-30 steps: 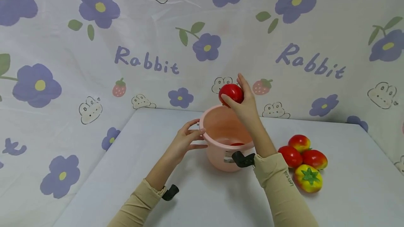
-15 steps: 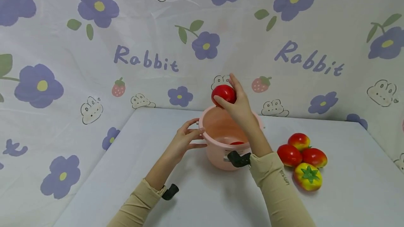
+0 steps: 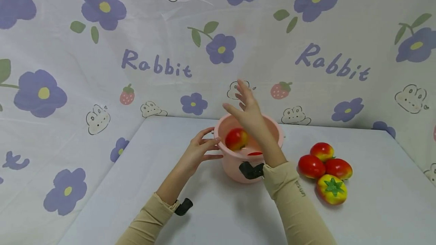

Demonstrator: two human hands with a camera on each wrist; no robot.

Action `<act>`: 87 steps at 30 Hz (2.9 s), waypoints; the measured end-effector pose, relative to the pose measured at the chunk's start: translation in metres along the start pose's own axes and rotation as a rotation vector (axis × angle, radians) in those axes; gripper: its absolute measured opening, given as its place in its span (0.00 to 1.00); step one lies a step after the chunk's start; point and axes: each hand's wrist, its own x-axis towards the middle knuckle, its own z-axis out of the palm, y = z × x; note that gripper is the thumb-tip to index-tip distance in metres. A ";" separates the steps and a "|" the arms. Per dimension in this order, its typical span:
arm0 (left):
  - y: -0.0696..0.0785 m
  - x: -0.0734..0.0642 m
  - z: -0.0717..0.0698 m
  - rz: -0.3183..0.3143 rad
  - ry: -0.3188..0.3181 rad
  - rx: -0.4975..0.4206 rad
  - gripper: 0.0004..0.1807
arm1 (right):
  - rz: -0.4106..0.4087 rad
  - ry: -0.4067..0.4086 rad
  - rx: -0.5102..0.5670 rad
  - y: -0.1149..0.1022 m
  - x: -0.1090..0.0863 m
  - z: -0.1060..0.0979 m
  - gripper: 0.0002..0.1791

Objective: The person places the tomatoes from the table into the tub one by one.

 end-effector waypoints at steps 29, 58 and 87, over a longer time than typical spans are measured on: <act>-0.001 0.013 -0.005 0.008 -0.014 0.006 0.31 | -0.005 0.056 -0.104 0.017 0.000 -0.023 0.44; 0.000 0.013 -0.003 0.008 0.004 0.018 0.33 | 0.126 0.147 -0.222 0.051 -0.027 -0.083 0.46; -0.003 0.009 -0.006 0.016 -0.002 0.039 0.32 | 0.253 0.250 -0.312 0.093 -0.076 -0.135 0.49</act>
